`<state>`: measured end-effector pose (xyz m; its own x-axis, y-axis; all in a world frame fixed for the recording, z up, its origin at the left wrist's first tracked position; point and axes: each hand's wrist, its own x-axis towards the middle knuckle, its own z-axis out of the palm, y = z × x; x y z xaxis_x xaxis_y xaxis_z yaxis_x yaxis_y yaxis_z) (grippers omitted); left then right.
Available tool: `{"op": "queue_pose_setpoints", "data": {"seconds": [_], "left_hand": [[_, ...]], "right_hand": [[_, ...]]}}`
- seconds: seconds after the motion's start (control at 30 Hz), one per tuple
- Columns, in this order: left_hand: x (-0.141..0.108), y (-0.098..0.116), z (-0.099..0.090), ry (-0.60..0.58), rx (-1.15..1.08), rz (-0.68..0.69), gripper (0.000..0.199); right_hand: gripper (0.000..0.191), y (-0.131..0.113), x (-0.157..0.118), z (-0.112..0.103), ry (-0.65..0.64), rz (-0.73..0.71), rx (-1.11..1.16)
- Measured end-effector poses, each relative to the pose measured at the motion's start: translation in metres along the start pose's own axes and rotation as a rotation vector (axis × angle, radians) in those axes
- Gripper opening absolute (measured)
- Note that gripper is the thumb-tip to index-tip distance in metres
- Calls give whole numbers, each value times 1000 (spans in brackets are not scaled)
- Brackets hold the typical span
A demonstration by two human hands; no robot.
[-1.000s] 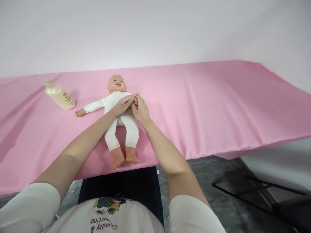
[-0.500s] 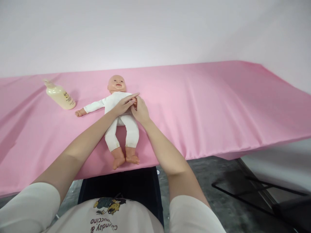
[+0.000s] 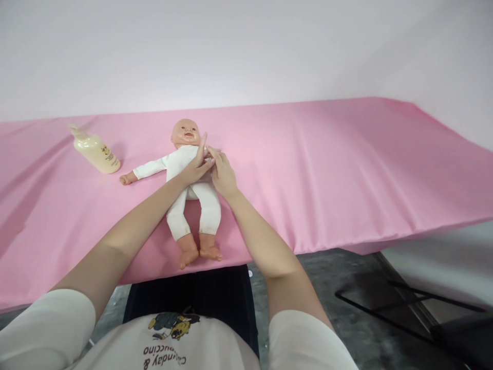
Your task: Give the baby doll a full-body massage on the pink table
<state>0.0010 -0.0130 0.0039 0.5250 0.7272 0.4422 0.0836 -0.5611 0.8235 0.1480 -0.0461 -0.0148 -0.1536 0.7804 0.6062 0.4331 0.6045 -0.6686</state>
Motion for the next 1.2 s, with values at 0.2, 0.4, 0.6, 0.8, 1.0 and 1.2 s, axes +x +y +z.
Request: {"op": "queue_pose_setpoints", "data": {"seconds": [0.2,0.4,0.6,0.8,1.0,1.2], "left_hand": [[3,-1,-2,8,71,-71,54],[3,3,-4,-5,126,-38,58],[2,7,-4,-27,133,-30,55],[0,7,-4,-52,104,-60,78],[1,5,-4,-50,148,-56,62],[3,-5,-4,-20,134,-72,64]], "right_hand": [[40,5,1,0,17,16,48],[33,7,3,4,52,120,78],[40,8,4,7,39,175,11],[56,9,5,9,61,131,99],[52,8,3,4,54,139,114],[61,15,4,9,66,141,74]]}}
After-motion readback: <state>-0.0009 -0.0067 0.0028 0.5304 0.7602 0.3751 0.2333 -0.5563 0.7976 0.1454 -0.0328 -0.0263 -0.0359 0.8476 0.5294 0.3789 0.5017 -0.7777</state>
